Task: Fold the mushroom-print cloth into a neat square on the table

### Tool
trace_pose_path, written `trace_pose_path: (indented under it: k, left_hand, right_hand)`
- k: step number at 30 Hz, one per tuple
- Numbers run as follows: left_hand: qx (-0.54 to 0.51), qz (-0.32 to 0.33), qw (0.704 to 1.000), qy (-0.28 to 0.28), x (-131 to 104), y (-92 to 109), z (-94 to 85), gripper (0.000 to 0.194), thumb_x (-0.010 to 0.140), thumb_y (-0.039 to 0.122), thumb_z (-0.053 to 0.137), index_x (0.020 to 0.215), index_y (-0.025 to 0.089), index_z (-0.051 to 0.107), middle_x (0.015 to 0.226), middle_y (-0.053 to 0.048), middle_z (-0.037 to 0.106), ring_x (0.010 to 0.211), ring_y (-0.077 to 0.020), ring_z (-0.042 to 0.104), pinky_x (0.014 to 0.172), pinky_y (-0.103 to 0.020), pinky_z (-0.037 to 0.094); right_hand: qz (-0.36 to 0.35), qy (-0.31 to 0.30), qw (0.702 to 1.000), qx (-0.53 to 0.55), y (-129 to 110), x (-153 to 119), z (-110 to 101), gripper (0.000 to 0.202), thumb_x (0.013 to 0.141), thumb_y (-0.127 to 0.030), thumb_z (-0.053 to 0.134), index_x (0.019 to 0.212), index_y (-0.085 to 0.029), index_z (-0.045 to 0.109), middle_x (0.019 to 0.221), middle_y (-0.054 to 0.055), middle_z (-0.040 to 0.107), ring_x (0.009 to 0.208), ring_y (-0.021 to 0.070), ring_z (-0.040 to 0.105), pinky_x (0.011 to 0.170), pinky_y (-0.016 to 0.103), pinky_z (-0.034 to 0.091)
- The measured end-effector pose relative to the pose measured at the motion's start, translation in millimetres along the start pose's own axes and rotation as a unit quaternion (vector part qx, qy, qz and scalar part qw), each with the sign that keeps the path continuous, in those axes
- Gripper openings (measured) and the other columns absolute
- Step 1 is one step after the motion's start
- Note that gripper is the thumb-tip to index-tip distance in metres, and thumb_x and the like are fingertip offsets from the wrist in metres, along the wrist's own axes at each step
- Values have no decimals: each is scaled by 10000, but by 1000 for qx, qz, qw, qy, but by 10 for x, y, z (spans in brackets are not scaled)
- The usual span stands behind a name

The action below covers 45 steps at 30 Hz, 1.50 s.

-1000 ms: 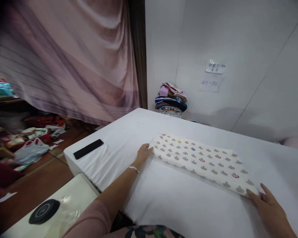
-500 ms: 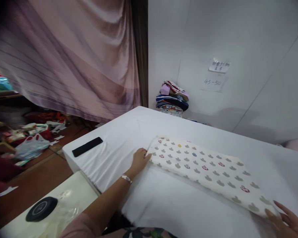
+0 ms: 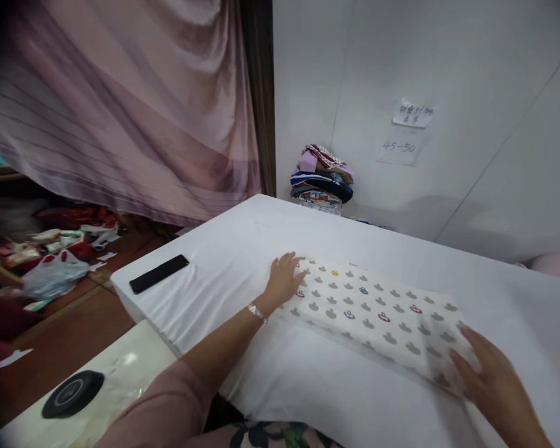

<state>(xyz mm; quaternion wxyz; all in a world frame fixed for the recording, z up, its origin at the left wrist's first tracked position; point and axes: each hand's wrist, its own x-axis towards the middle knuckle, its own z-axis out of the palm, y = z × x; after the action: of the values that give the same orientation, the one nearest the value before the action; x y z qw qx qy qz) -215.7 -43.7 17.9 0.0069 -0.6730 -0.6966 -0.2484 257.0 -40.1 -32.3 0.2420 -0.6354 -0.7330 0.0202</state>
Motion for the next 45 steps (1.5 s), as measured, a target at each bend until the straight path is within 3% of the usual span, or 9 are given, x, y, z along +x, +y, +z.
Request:
trace_pose_path:
  k: [3,6,9,13,19,26,31,34,45]
  left_hand:
    - [19,78,996,-39,309,160,232,465,895,430,426,1288,184,460,1451,-113,360,1370,-269,232,1120,-496,118]
    - [40,78,992,-93,502,167,472,588,868,525,421,1313,141,452,1456,-140,345,1377,-285,215,1125,-494,100]
    - [48,32,991,-121,562,67,631,696,849,598,384,1363,129,402,1472,-144,313,1383,-289,201,1129,-486,82]
    - [32,14,992,-120,563,-44,724,730,832,646,346,1396,183,362,1491,-97,289,1392,-266,182,1138,-462,45]
    - [7,10,993,-118,598,-69,739,688,831,627,383,1366,194,399,1468,-105,334,1378,-268,216,1134,-461,52]
    - [-1,32,995,-94,819,90,596,306,922,392,380,1110,254,578,1253,-70,564,1243,-245,389,1091,-498,133]
    - [-19,141,984,-112,948,259,652,269,916,241,383,1046,250,618,1126,-40,621,1136,-202,463,1072,-422,198]
    - [-37,146,982,-109,941,255,740,239,894,238,426,980,236,649,1069,-50,627,1072,-206,489,995,-384,299]
    - [-33,149,985,-79,975,231,838,172,844,192,501,934,221,644,940,-52,597,964,-221,487,877,-371,351]
  right_hand:
    - [-55,-50,997,15,-625,309,146,625,832,-547,328,1386,-260,382,1416,117,414,1338,294,312,1082,460,323]
    - [-79,-96,992,-11,-908,607,371,614,850,-550,306,1334,-202,450,1444,102,383,1367,288,251,1093,463,296]
    - [-82,-126,987,-58,-848,840,580,623,860,-545,272,1339,-185,443,1442,102,389,1364,285,260,1069,499,300]
    - [-55,-148,981,-112,-552,963,766,625,854,-561,266,1345,-213,435,1457,88,369,1353,294,284,1055,547,270]
    - [-60,-141,982,-108,-417,933,819,596,872,-554,263,1357,-247,426,1468,69,352,1357,289,273,1064,543,251]
    - [-66,-99,992,-52,-771,1162,716,489,924,-413,257,1285,-197,506,1404,99,444,1332,286,323,1038,528,298]
    - [-187,-110,976,19,-1262,1423,796,376,908,-304,332,1135,-181,605,1195,82,623,1217,258,468,1001,422,362]
    - [-210,-117,970,43,-1477,1515,870,329,907,-283,363,1062,-186,636,1109,83,657,1077,238,558,946,382,402]
    - [-204,-121,971,7,-1588,1604,1024,180,856,-219,496,933,-196,657,934,73,636,893,227,534,814,351,410]
